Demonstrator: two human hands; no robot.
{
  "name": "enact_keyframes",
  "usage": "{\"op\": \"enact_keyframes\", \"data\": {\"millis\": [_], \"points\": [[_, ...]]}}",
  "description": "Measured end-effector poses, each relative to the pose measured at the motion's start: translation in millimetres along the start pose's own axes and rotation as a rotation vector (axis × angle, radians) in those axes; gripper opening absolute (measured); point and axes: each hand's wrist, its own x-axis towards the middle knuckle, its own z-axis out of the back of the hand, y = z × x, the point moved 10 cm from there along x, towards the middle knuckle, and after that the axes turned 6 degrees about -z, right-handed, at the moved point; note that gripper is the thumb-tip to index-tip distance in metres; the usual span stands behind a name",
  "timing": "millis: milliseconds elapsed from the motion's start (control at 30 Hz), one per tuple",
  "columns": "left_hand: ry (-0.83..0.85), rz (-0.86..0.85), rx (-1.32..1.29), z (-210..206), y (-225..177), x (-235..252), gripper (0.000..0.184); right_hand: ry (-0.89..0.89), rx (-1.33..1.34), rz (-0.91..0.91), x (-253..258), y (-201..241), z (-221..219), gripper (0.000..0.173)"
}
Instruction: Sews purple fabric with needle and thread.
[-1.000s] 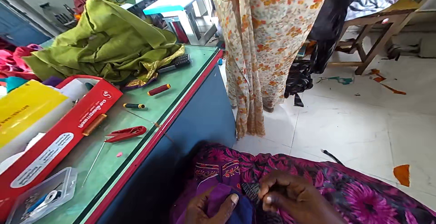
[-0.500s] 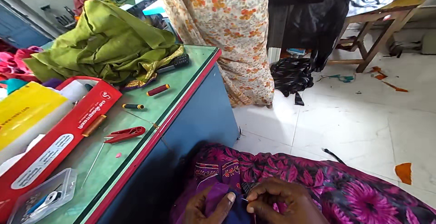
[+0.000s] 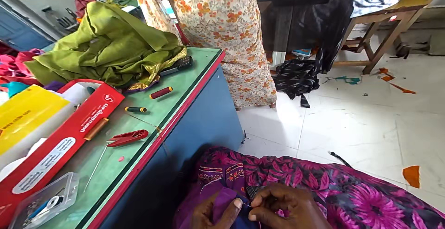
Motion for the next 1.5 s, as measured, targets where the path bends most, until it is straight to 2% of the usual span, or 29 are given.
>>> {"op": "enact_keyframes", "data": {"millis": [233,400,600,767,900,1100,1300,1500], "points": [[0.049,-0.037,-0.025,-9.4,4.5,-1.3,0.016,-0.003,0.083,0.049,3.0,-0.3,-4.0,0.023],[0.059,-0.136,0.093,-8.9,-3.1,0.1,0.011,0.0,0.031,0.071,3.3,-1.2,-5.5,0.022],[0.091,-0.233,0.215,-14.3,-11.4,-2.9,0.014,-0.077,-0.016,0.075,3.1,-4.0,-2.2,0.018],[0.075,-0.184,0.228,-9.4,-9.2,-0.9,0.014,-0.098,0.215,0.21,3.2,4.4,6.9,0.016],[0.017,-0.129,0.23,-0.3,-7.7,0.7,0.01,0.014,0.299,0.065,3.4,-0.4,2.1,0.009],[-0.009,-0.139,0.196,3.5,-7.0,2.5,0.008,0.118,0.261,-0.193,1.4,-15.0,-11.6,0.025],[-0.011,-0.161,0.191,4.3,-9.2,2.7,0.008,0.143,0.248,-0.282,0.3,-21.9,-15.5,0.029],[0.008,-0.183,0.182,1.8,-10.5,2.5,0.01,0.103,0.287,-0.275,1.0,-21.1,-12.8,0.032]]}}
